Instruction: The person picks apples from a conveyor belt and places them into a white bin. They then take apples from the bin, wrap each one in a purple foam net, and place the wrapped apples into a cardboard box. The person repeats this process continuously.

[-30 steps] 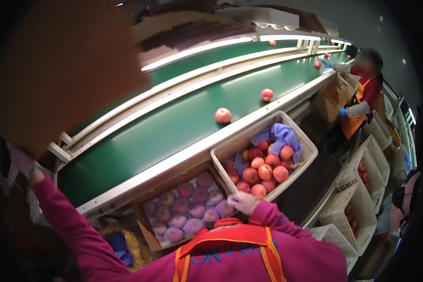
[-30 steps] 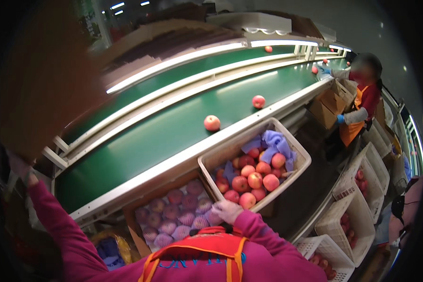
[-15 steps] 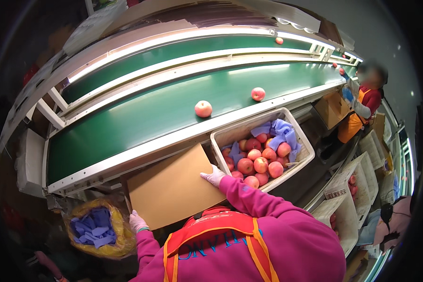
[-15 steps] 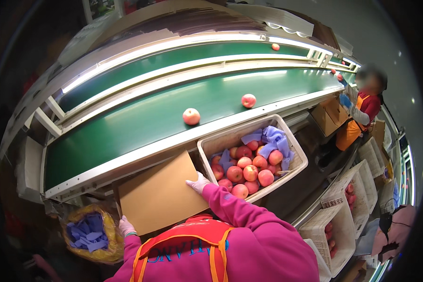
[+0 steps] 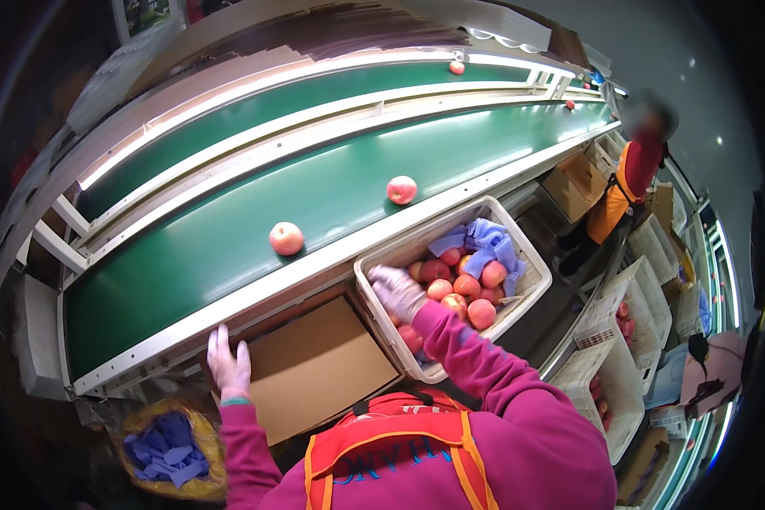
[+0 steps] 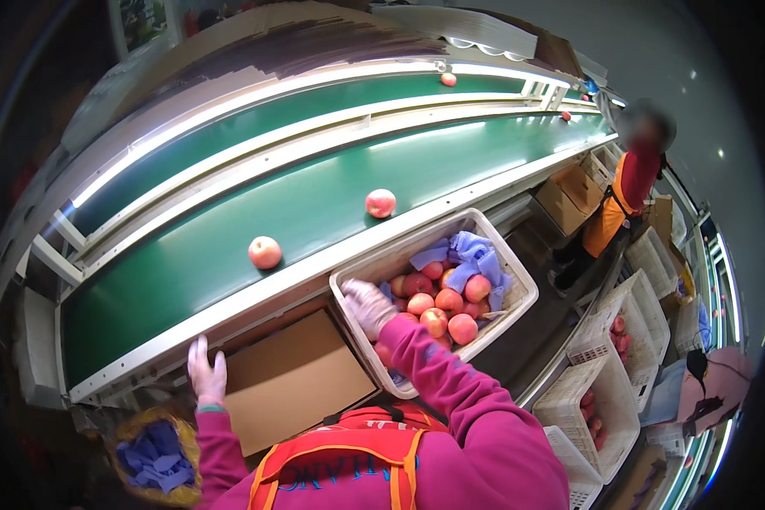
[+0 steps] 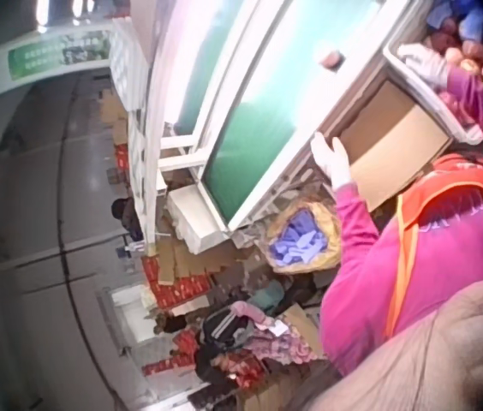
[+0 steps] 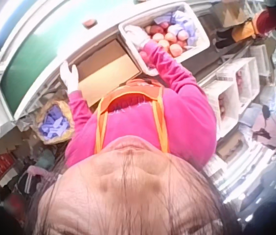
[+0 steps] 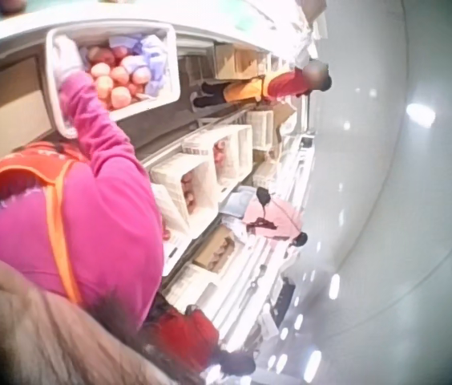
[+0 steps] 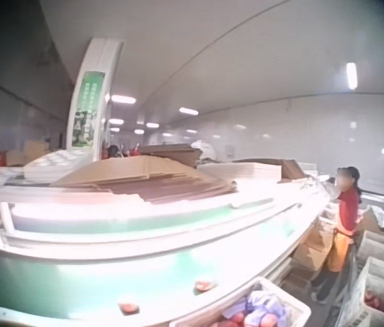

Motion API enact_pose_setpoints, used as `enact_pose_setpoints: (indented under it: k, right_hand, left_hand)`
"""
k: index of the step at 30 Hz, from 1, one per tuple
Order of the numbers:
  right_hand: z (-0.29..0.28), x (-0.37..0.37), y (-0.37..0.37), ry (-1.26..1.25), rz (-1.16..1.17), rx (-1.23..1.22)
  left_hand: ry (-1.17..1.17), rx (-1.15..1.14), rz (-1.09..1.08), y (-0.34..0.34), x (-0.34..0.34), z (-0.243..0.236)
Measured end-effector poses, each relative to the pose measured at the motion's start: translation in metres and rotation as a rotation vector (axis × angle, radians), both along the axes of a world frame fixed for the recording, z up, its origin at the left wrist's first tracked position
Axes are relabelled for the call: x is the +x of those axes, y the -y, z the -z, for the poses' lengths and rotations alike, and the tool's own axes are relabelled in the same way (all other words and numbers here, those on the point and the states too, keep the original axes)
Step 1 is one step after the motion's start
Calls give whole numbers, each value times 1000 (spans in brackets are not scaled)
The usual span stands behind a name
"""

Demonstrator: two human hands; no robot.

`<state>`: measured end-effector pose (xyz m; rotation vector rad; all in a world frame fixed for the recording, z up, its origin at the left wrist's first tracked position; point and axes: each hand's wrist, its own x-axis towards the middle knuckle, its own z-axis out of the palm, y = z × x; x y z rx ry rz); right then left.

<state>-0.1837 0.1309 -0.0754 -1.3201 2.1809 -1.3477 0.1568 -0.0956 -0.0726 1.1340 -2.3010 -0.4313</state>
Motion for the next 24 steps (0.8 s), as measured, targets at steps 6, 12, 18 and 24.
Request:
enact_pose_setpoints:
  k: [6,12,18,24]
  right_hand:
    - [-33,-91,18,60,330,191]
    - [-21,-131,110,-289,437,211]
    - [-22,-139,186,19,61,376]
    - [-59,-62,167,1620,-249,-156]
  left_hand:
    - [-374,-22,175,69,-169,-33]
    - [-26,153,-78,113,-204,-5]
    - [-1251,1681,264,82,-155,-42]
    - [-1494,2123,398,39,-143,-46]
